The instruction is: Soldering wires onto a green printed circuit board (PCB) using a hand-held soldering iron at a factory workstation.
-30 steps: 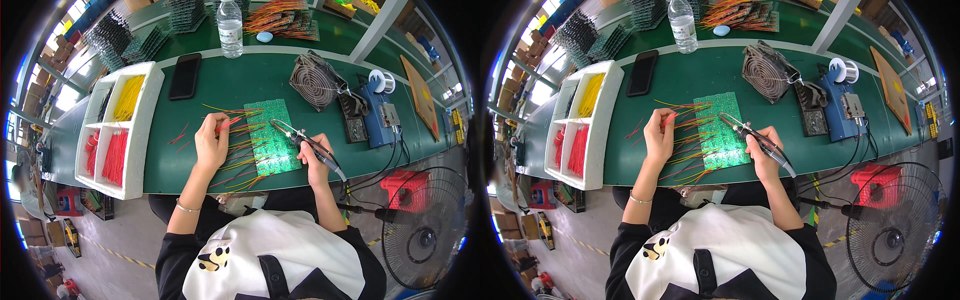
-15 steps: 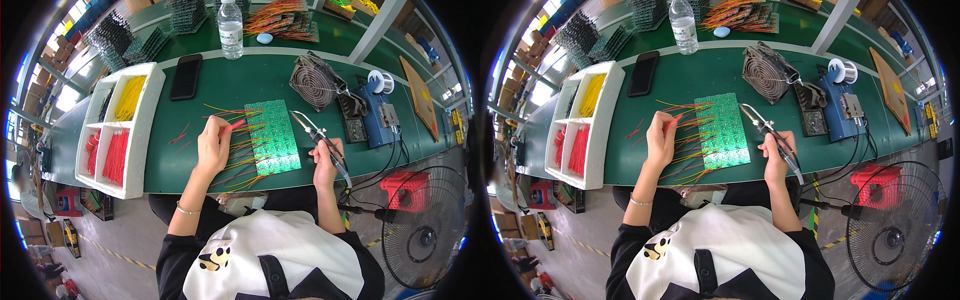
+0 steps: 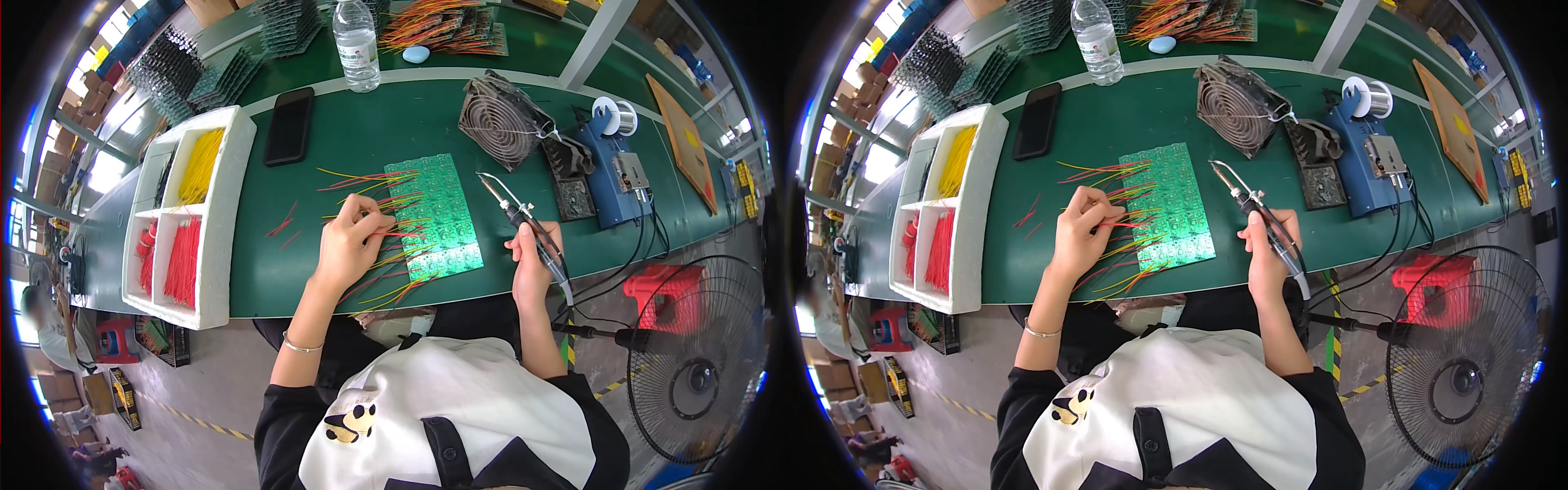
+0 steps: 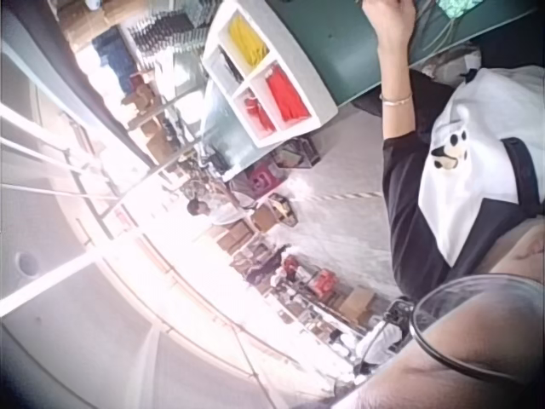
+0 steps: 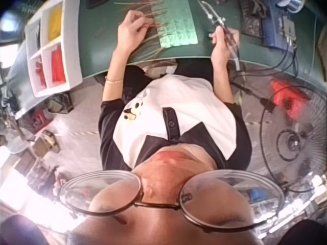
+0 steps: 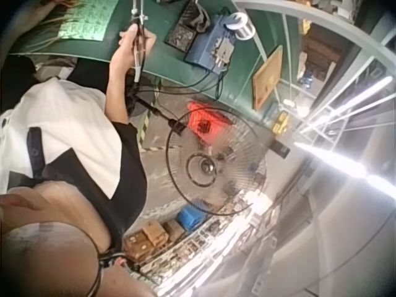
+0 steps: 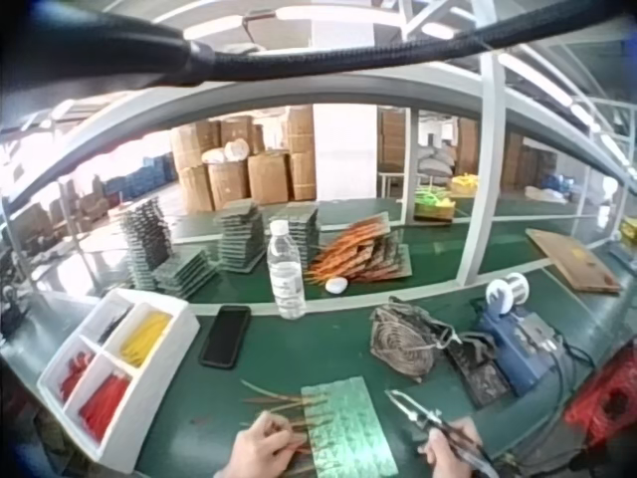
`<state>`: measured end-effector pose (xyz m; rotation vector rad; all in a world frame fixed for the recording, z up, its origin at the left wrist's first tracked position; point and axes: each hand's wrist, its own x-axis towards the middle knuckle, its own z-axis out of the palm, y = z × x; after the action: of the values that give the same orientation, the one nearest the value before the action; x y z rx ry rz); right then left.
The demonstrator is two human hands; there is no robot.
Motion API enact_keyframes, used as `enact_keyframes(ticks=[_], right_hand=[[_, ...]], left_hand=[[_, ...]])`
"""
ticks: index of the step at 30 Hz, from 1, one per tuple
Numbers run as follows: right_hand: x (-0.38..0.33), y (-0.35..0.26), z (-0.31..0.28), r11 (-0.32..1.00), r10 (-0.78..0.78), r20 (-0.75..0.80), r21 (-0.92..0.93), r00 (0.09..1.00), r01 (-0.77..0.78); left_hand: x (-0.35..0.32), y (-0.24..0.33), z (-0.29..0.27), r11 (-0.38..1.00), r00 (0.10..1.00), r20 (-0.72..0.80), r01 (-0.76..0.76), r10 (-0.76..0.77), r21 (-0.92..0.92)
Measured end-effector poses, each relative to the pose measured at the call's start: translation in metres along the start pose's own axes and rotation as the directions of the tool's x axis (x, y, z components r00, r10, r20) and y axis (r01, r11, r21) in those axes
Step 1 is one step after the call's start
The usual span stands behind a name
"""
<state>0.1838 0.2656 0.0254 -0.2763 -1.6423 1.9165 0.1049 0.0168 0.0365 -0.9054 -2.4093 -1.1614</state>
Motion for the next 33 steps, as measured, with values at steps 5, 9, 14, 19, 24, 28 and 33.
enact_keyframes(ticks=[5,9,14,19,24,28,33], right_hand=[[-0.012,-0.002,-0.001,0.999,0.043,0.039,-0.028,0.998,-0.042],[-0.013,-0.003,-0.001,0.998,0.044,0.042,-0.045,0.998,-0.042],[-0.012,-0.004,-0.001,0.999,0.038,0.051,-0.029,0.998,-0.036],[-0.013,-0.001,-0.004,0.998,0.040,0.062,-0.041,0.997,-0.037],[-0.013,-0.002,-0.001,0.998,0.041,0.060,-0.041,0.997,-0.039],[-0.012,-0.007,0.002,0.994,0.040,0.078,-0.102,0.996,-0.032],[-0.012,-0.006,0.003,0.994,0.022,0.085,-0.112,0.996,-0.012]], left_hand=[[-0.001,0.007,0.008,0.995,1.000,0.000,0.013,-0.013,0.104],[0.000,0.008,0.008,0.987,0.997,0.050,-0.060,0.053,0.147],[-0.002,0.003,0.012,0.983,0.993,0.004,-0.117,0.117,0.141],[0.000,0.002,0.009,0.999,1.000,-0.021,-0.012,0.013,0.033],[0.000,-0.003,0.011,1.000,1.000,0.007,-0.020,0.020,0.012],[-0.001,-0.001,0.009,1.000,1.000,0.018,-0.004,0.003,0.024],[0.000,-0.001,0.009,1.000,1.000,0.003,-0.008,0.008,0.022]])
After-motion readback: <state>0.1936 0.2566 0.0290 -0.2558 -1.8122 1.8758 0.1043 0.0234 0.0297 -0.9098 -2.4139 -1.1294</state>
